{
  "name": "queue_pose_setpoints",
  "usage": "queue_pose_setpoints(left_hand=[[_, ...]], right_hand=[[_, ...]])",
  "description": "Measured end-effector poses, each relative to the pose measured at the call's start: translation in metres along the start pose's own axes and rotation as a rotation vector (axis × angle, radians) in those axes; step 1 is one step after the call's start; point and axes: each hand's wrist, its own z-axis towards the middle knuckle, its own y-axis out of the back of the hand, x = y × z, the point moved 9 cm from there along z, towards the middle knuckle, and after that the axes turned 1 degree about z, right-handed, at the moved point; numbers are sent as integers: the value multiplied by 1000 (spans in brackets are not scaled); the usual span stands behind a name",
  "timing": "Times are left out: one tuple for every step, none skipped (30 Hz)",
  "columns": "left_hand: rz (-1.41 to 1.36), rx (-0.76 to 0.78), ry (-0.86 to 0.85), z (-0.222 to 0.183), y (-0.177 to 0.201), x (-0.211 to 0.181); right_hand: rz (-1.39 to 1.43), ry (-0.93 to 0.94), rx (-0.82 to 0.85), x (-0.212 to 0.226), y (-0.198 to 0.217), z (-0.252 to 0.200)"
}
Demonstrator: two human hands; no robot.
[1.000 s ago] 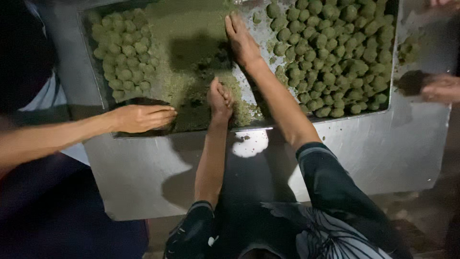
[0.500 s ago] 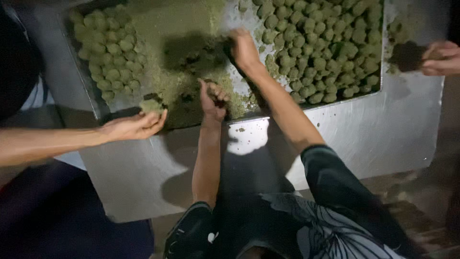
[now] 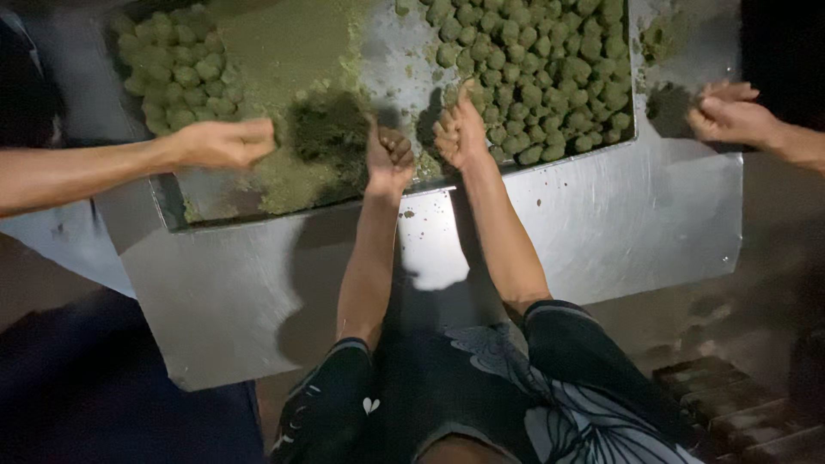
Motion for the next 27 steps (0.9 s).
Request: queue_pose_setpoints(left_hand=[[4,52,-14,-1,-6,3],[52,12,-10,-4,-5,5],[76,-19,-4,-7,-5,8],[104,-61,-1,-11,-4,7],[109,-83,4,-16,-5,7],[122,-109,0,-20,-7,5],[138,-132,-9,-25,-9,4],[158,-157,-27,-28,-9,2],[177,-185,-52,-30,-10,0],[194,-225,-82,-35,-7,-2],[168,-215,-94,-37,-7,-1],[153,-188,-104,-37,-10,0],[103,-126,-98,-34,-16,2],[104,-220,-91,-34,-9,4],[105,-314,-84,-35,-2,6],[105,-407,-76,-36,5,8],[92,-292,-76,-32,-6,10],[94,-227,-62,-30,-12,13],[97,-182,-58,-30,-17,15],[107,-177,-41,-31,-18,16],[116,-182,-23,-32,-17,17],[131,-183,-4,-32,-17,16],[138,-177,-4,-31,-17,13],[139,-159,-3,-30,-17,11],[137,-127,-13,-28,-17,9],[121,-66,-35,-25,-19,6],[90,-3,-52,-22,-21,4]], right_hand=[[-83,31,-176,3,14,-7],[-164,59,-351,4,23,-18],[-245,87,-527,7,28,-31],[-240,75,-504,4,16,-37],[-232,64,-481,2,4,-45],[-221,52,-461,1,-6,-51],[-219,69,-394,3,-18,-55],[-219,91,-329,7,-27,-60],[-219,115,-263,10,-31,-62],[-101,99,-337,7,-19,-68],[17,82,-410,1,-3,-72],[133,69,-481,-5,14,-72],[149,82,-455,-7,25,-68],[165,95,-430,-9,36,-64],[182,107,-406,-12,47,-60],[214,86,-128,-15,33,-50],[241,74,151,-15,15,-48],[265,74,429,-13,-4,-55],[183,135,309,-11,5,-53],[150,151,234,-11,8,-53],[132,151,91,-12,13,-54],[82,151,-101,-12,19,-55],[20,154,-279,-10,22,-60],[-40,154,-348,-7,14,-65],[-85,155,-371,-5,4,-68],[-126,163,-396,-2,-5,-69],[-157,165,-357,1,-17,-68]])
